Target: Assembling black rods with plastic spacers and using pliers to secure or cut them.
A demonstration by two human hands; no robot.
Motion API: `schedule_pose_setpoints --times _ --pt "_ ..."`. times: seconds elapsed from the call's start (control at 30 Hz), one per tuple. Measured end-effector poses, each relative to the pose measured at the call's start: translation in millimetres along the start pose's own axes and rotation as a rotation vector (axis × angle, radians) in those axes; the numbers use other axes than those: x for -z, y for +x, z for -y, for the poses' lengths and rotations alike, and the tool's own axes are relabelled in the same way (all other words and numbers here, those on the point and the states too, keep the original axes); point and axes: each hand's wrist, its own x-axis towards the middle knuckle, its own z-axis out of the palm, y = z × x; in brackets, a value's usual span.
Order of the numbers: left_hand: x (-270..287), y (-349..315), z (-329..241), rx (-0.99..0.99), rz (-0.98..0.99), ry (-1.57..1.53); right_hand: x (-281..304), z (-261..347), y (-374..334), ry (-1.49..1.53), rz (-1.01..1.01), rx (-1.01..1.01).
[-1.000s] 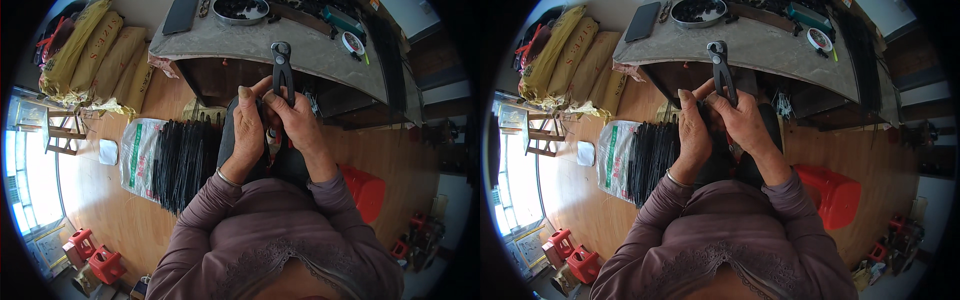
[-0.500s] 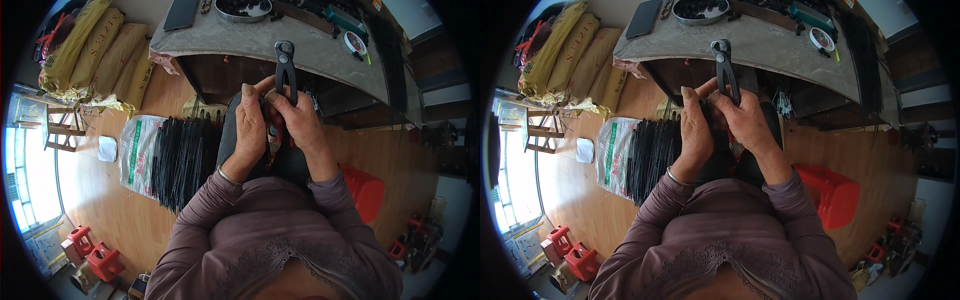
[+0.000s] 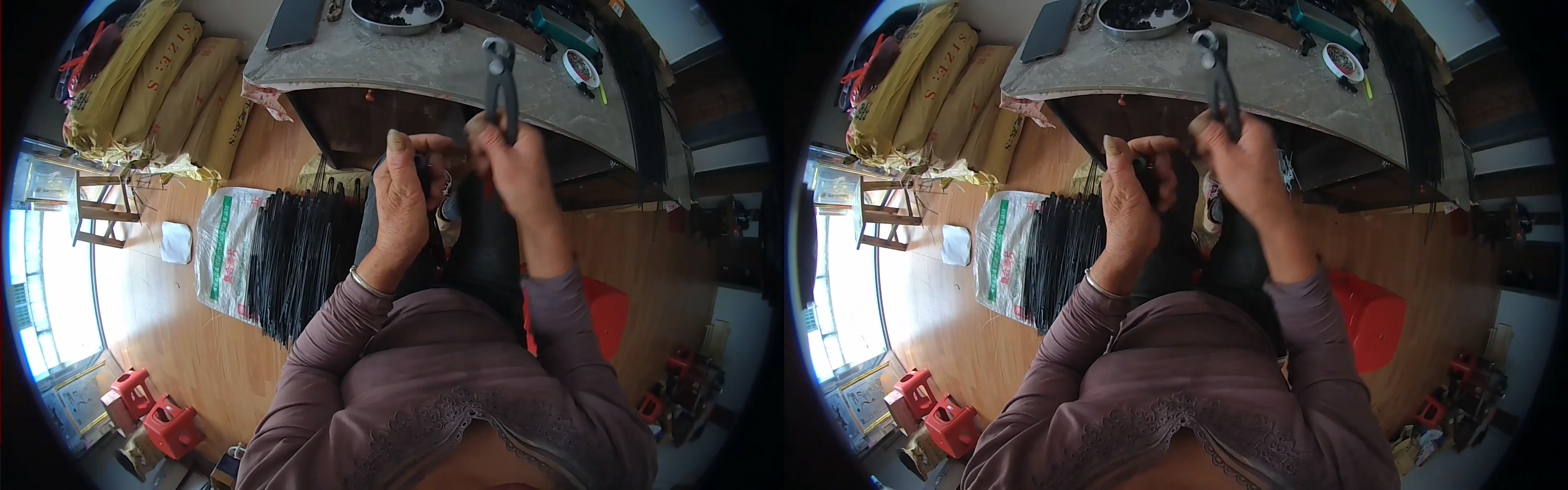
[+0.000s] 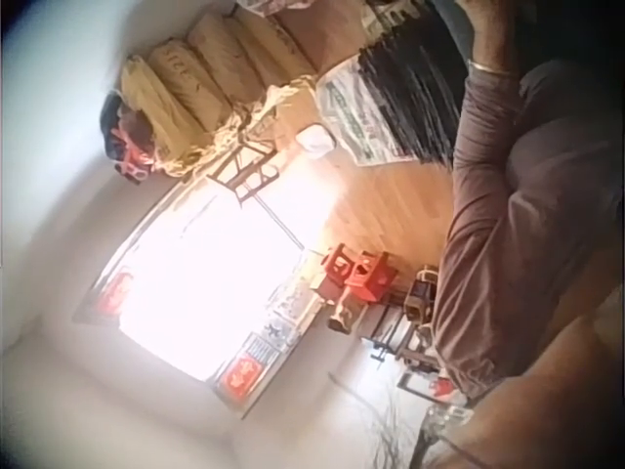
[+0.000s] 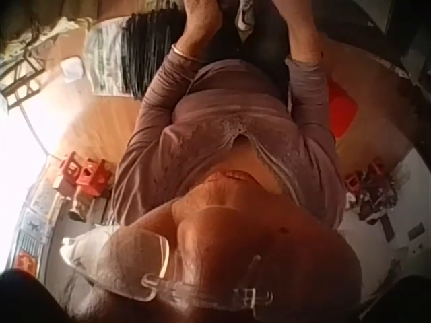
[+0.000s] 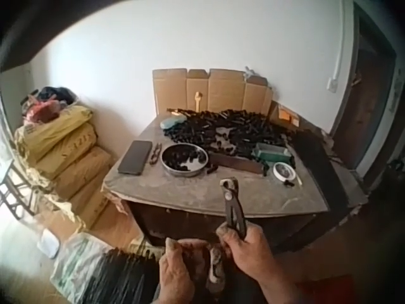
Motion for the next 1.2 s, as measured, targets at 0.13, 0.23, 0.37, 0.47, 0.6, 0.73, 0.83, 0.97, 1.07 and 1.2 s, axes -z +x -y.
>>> schedule_pose_setpoints --times 0.13,0.23,0.37,0.47,0.6,0.73,0.83,0.97,1.07,1.2 --pt "6 6 -5 -0.019 0.019 0.036 53 -3 67 -0.963 -0.187 0.263" --pt "4 9 -3 -0.012 0.056 0.01 93 -28 110 -1.246 -0.248 0.347" --pt "-1 12 -5 -0.028 0.095 -0.007 104 -36 123 -1.277 -0.215 0.296" --pt "-2 18 -4 -0.015 0.094 -0.023 106 -20 111 -1.249 -0.226 0.344" --pt "-4 23 -4 -0.008 0.08 -0.012 88 39 38 -0.257 0.395 -0.03" --pt "-7 29 -2 0.016 0.117 -0.024 78 43 -6 -0.031 0.863 -0.473" --pt "-15 28 -5 0.09 0.077 0.004 74 45 -18 0.003 0.87 -0.567" --pt "-16 27 -4 0.099 0.105 0.124 79 41 -12 -0.008 0.949 -0.592" --pt "-16 26 -5 0.097 0.126 0.164 82 43 -11 0.036 0.963 -0.642" --pt "-16 25 -4 0.111 0.161 0.163 84 50 -14 0.089 0.963 -0.696"
